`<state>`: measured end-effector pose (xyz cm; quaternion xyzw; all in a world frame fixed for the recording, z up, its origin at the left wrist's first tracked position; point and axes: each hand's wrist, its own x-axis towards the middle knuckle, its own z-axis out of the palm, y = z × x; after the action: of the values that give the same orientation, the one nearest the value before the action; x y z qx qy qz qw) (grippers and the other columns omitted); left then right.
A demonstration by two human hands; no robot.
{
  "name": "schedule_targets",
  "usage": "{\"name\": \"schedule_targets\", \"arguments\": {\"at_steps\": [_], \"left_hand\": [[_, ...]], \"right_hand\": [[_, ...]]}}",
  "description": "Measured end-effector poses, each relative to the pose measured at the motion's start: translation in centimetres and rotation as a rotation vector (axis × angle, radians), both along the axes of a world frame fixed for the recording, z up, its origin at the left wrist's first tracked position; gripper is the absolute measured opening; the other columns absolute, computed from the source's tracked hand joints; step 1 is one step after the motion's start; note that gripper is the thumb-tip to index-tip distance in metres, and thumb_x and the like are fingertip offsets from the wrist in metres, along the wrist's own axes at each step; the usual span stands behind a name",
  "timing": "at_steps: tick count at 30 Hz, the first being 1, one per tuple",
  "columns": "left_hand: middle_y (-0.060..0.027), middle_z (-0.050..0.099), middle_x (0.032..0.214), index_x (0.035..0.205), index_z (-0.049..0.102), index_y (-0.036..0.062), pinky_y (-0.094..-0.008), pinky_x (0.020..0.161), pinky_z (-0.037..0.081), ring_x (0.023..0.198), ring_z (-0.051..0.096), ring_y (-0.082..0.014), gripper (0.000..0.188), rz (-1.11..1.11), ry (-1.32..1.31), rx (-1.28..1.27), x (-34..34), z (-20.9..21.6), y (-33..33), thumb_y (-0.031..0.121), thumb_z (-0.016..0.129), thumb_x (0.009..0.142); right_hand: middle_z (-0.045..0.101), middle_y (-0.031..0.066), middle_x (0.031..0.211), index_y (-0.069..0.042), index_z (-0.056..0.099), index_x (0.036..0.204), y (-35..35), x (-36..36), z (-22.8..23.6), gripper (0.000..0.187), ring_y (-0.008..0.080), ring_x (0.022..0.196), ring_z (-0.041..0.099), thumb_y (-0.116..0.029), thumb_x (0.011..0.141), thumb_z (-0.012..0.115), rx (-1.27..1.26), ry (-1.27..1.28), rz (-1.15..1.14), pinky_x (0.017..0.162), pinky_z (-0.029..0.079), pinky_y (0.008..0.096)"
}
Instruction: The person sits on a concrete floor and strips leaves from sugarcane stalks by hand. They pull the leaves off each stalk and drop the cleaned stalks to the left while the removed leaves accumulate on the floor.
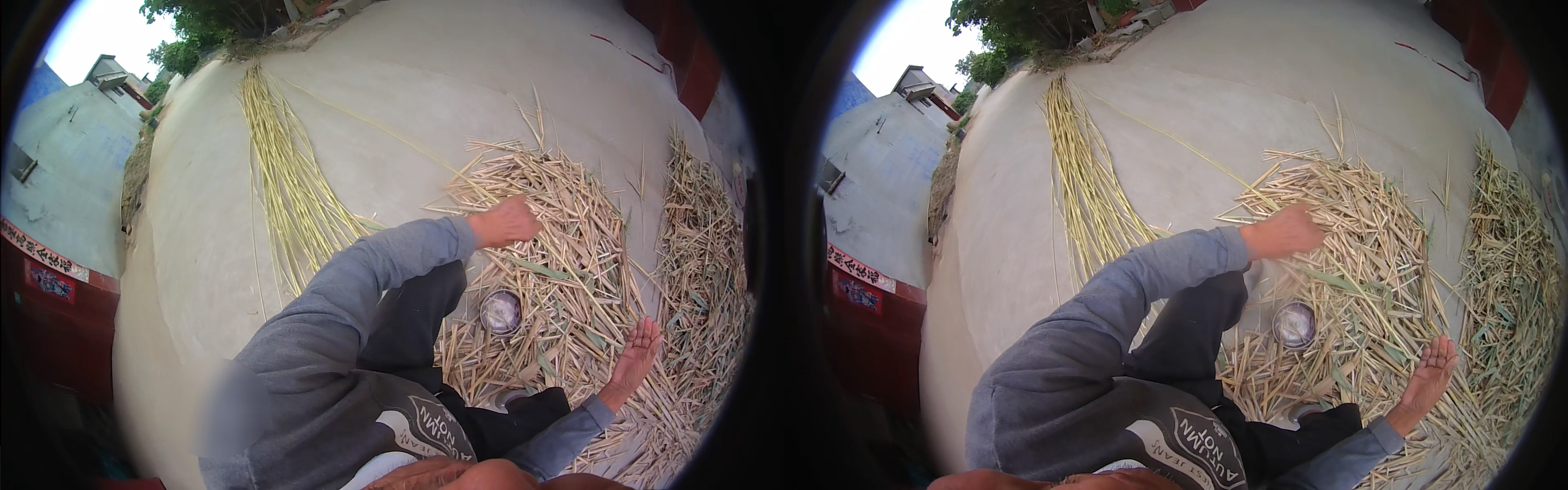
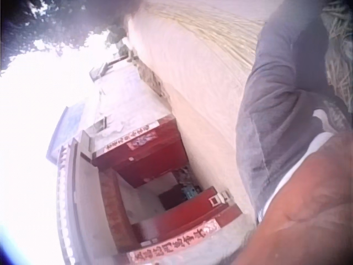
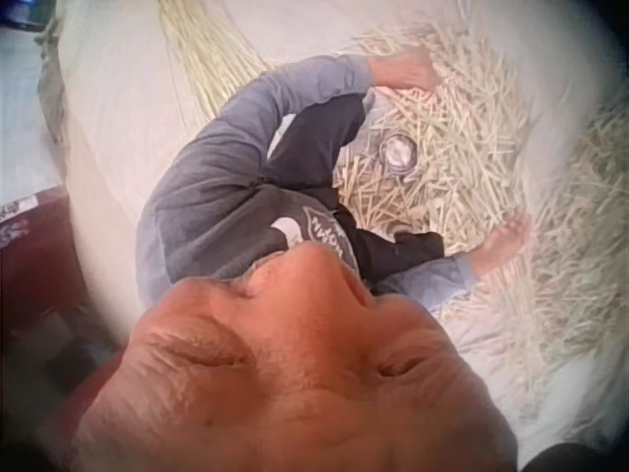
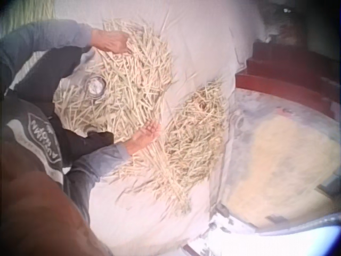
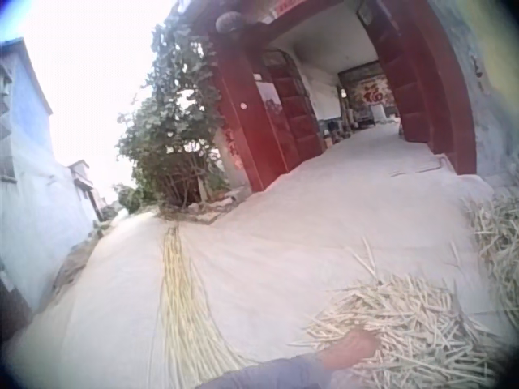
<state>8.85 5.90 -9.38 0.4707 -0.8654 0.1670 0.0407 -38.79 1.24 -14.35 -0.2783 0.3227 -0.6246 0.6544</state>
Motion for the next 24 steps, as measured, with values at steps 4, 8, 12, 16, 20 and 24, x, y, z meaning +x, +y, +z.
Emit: {"name": "schedule_targets", "arguments": {"at_steps": [4,8,12,16,20,24], "left_hand": [[-0.0061,0.066,0.080,0.091,0.061,0.0092,-0.0395,0.074,0.046,0.082,0.066,-0.0249,0.017,0.294,-0.158,0.064,9.1,1.3,4.9,0.009,0.067,0.075],[-0.0074,0.067,0.088,0.095,0.061,0.0079,-0.0416,0.075,0.046,0.088,0.066,-0.0272,0.023,0.474,-0.298,0.117,19.7,2.5,12.0,0.004,0.067,0.073],[-0.0057,0.066,0.081,0.086,0.063,0.0122,-0.0432,0.075,0.045,0.091,0.062,-0.0281,0.015,0.603,-0.317,0.137,31.7,1.6,18.7,0.005,0.066,0.074],[-0.0070,0.069,0.101,0.098,0.070,0.0140,-0.0463,0.092,0.048,0.105,0.062,-0.0282,0.022,0.835,-0.590,0.368,39.8,-4.9,26.8,0.012,0.072,0.076],[-0.0127,0.074,0.106,0.100,0.073,0.0179,-0.0495,0.087,0.055,0.106,0.069,-0.0338,0.028,0.780,-0.249,0.940,39.3,-15.8,30.9,0.008,0.066,0.074],[-0.0145,0.071,0.118,0.106,0.073,0.0175,-0.0520,0.093,0.053,0.113,0.066,-0.0368,0.022,0.786,0.132,1.014,30.7,-29.2,27.6,0.016,0.062,0.087]], "right_hand": [[0.062,0.0126,0.137,0.002,0.048,0.145,-0.4,-0.8,-0.7,0.058,0.0215,0.124,0.060,-0.039,0.105,0.059,0.086,0.061,0.032,0.103,0.048,0.0339],[0.071,0.0088,0.124,-0.002,0.058,0.138,-0.4,0.0,-2.3,0.053,0.0170,0.109,0.068,-0.038,0.100,0.069,0.177,0.421,0.078,0.090,0.051,0.0263],[0.071,0.0087,0.120,-0.004,0.062,0.128,-0.2,1.2,-2.9,0.049,0.0186,0.107,0.069,-0.041,0.097,0.073,0.251,0.582,0.098,0.088,0.052,0.0302],[0.072,0.0103,0.116,-0.002,0.062,0.126,0.3,1.5,-3.2,0.048,0.0194,0.104,0.070,-0.038,0.096,0.073,0.266,0.749,0.132,0.087,0.053,0.0320],[0.075,0.0109,0.088,0.001,0.073,0.102,1.4,2.7,-5.8,0.028,0.0200,0.083,0.072,-0.025,0.094,0.068,0.074,1.241,0.117,0.071,0.054,0.0337],[0.073,0.0191,0.088,-0.001,0.072,0.095,1.9,4.6,-10.2,0.031,0.0360,0.080,0.070,-0.031,0.086,0.072,-0.095,1.439,0.259,0.074,0.054,0.0409]]}}
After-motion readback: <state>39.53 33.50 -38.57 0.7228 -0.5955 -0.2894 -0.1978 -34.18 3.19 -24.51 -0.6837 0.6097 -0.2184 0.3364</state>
